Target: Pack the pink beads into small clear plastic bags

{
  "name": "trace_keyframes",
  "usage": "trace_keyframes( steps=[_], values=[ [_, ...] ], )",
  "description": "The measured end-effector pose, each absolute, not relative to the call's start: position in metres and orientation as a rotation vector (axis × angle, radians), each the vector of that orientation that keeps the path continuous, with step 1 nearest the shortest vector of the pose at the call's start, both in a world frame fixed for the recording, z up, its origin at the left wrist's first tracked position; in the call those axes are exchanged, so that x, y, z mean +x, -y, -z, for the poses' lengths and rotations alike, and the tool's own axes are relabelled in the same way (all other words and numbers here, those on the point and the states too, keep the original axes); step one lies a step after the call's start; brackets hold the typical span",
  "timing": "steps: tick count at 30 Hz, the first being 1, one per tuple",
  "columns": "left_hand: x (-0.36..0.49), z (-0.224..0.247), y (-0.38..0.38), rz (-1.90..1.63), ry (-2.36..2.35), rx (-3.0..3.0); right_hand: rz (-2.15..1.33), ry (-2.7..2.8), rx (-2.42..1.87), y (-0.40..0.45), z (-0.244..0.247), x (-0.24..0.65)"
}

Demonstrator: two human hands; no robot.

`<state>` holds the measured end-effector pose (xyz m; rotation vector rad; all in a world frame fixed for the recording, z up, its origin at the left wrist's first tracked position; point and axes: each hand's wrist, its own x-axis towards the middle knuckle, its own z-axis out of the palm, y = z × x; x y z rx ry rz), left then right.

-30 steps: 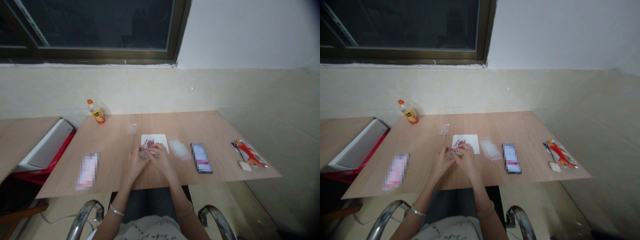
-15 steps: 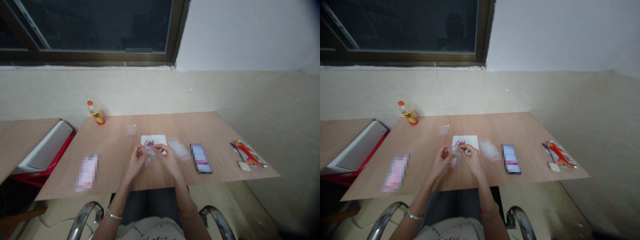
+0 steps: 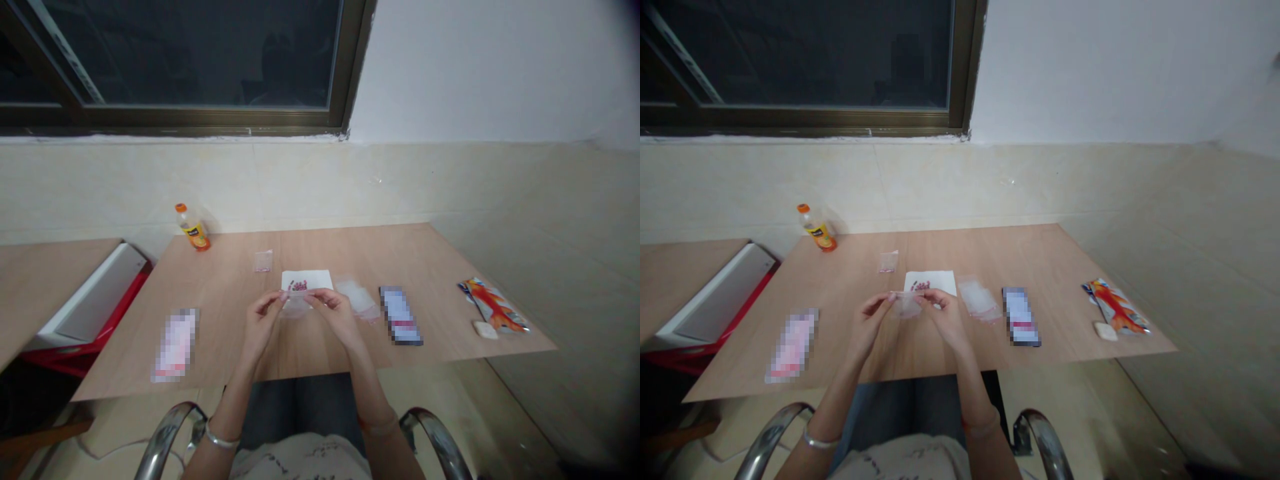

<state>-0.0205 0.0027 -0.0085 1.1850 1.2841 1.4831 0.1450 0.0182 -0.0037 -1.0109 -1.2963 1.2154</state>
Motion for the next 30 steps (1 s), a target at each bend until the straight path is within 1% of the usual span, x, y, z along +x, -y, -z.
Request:
trace_keyframes(
  steps=[10, 15, 26, 30],
  values=[
    [-0.025, -0.013, 0.003, -1.464, -1.324, 1.149, -1.19, 1.305, -0.977, -0.012, -0.006, 0.143],
    [-0.024, -0.012, 0.003, -1.492, -1.286, 1.152, -1.146, 1.287, -0.994, -0.009, -0.012, 0.141],
    [-0.014, -0.012, 0.009, -1.498, -1.303, 1.174, -1.067, 1.198, -0.987, -0.005, -0.01, 0.135],
    [-0.011, -0.014, 0.01, -1.456, -1.273, 1.171, -1.035, 1.173, -1.009, -0.005, -0.009, 0.135]
  ],
)
